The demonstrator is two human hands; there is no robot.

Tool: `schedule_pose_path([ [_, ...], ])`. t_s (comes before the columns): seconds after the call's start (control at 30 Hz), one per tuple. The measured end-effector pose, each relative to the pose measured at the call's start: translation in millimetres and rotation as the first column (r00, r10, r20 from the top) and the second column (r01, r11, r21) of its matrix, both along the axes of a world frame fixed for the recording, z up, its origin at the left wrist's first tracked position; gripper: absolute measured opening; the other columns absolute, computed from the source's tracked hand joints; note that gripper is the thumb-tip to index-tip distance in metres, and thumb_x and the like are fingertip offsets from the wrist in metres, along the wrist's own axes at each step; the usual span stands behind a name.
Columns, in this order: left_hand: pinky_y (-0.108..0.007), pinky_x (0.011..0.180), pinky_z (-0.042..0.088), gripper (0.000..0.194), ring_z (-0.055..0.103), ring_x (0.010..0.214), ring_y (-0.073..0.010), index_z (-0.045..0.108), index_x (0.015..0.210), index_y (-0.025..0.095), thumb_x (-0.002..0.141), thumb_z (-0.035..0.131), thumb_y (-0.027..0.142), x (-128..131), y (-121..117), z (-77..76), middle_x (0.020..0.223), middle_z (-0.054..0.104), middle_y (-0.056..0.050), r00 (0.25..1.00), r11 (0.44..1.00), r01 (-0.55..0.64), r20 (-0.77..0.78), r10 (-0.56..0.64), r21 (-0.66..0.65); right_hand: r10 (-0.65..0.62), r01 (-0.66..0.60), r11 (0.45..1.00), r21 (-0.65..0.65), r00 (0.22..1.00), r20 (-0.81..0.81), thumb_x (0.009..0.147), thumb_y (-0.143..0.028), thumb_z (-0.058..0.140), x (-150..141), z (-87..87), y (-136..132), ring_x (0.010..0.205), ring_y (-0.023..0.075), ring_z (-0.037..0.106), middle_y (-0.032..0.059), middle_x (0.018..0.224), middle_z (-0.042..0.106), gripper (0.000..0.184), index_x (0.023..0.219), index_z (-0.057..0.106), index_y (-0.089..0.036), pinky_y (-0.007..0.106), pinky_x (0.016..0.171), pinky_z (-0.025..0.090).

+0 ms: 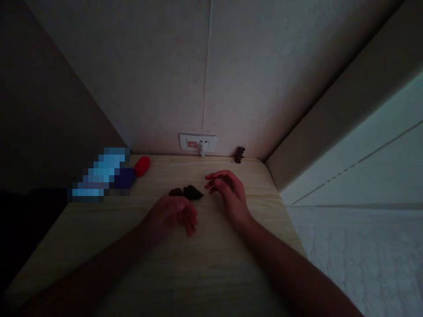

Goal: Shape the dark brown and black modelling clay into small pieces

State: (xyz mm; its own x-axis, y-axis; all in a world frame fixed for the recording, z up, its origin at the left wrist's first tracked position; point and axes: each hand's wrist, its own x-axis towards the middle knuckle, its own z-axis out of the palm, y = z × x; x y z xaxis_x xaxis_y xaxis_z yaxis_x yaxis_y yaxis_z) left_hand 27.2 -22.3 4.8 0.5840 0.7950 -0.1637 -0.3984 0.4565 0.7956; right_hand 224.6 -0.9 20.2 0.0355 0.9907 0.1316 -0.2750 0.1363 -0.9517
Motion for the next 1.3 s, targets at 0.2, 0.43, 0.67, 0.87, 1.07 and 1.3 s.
schedule_pose_path([
  [0.2, -0.02, 0.037, 0.035, 0.038, 0.049, 0.035, -0.0099, 0.066, 0.064, 0.014, 0.086, 0.066, 0.044, -7, -17, 4.9, 0.046, 0.058, -0.001, 0.94, 0.915, -0.057, -0.286, 0.184, 0.399, 0.063, -0.138, 0.951, -0.277, 0.962, -0.264, 0.079, -0.042, 0.055, 12, -6.6, 21, 0.049, 0.0169, 0.062, 0.0055, 0.068, 0.072, 0.027, 0.085, 0.066, -0.019, 0.027, 0.043, 0.047],
  [0.43, -0.021, 0.045, 0.04, 0.03, 0.051, 0.043, -0.0106, 0.067, 0.079, 0.016, 0.094, 0.059, 0.041, -11, -13, 6.3, 0.051, 0.058, 0.002, 0.865, 0.768, -0.225, -0.24, 0.441, 0.599, 0.222, -0.267, 0.938, -0.22, 0.952, -0.211, 0.074, -0.033, 0.061, -8, -1.2, -1, 0.041, 0.0094, 0.039, -0.0073, 0.052, 0.047, 0.03, 0.1, 0.065, -0.018, 0.018, 0.036, 0.027],
  [0.67, -0.024, 0.06, 0.051, 0.024, 0.064, 0.07, -0.0149, 0.063, 0.105, 0.021, 0.087, 0.073, 0.032, -4, -12, -1.1, 0.082, 0.067, -0.001, 0.821, 0.763, -0.263, -0.277, 0.498, 0.591, 0.389, -0.39, 0.914, -0.113, 0.921, -0.037, 0.09, -0.036, 0.072, -17, 6.9, -21, 0.058, 0.0092, 0.053, -0.0032, 0.077, 0.067, 0.036, 0.117, 0.052, -0.023, 0.021, 0.054, 0.041],
  [0.87, -0.025, 0.061, 0.052, 0.016, 0.063, 0.075, -0.0152, 0.069, 0.101, 0.022, 0.086, 0.072, 0.026, 1, -13, 4.1, 0.089, 0.062, -0.002, 0.7, 0.655, -0.276, -0.32, 0.639, 0.704, 0.445, -0.442, 0.892, -0.096, 0.896, 0.012, 0.084, -0.032, 0.083, -14, 7.7, -17, 0.067, 0.0114, 0.064, 0.0001, 0.08, 0.072, 0.033, 0.107, 0.062, -0.02, 0.024, 0.063, 0.05],
  [1.07, -0.024, 0.062, 0.052, 0.012, 0.065, 0.072, -0.0149, 0.068, 0.1, 0.022, 0.088, 0.069, 0.025, -2, -18, 10.7, 0.083, 0.067, -0.001, 0.69, 0.627, -0.354, -0.259, 0.676, 0.694, 0.327, -0.319, 0.945, -0.073, 0.932, 0.16, 0.083, -0.028, 0.082, -1, 19.0, -8, 0.067, 0.0129, 0.066, 0.0028, 0.077, 0.074, 0.021, 0.099, 0.074, -0.018, 0.025, 0.063, 0.052],
  [1.3, -0.028, 0.075, 0.052, 0.005, 0.063, 0.081, -0.0166, 0.066, 0.09, 0.02, 0.09, 0.064, 0.025, -23, 7, 12.5, 0.085, 0.066, -0.001, 0.435, 0.415, -0.499, -0.195, 0.879, 0.76, -0.042, 0.048, 0.995, -0.086, 0.997, 0.062, 0.084, -0.034, 0.074, 17, 9.4, 19, 0.06, 0.0121, 0.059, 0.001, 0.084, 0.07, 0.02, 0.098, 0.075, -0.021, 0.026, 0.053, 0.046],
])
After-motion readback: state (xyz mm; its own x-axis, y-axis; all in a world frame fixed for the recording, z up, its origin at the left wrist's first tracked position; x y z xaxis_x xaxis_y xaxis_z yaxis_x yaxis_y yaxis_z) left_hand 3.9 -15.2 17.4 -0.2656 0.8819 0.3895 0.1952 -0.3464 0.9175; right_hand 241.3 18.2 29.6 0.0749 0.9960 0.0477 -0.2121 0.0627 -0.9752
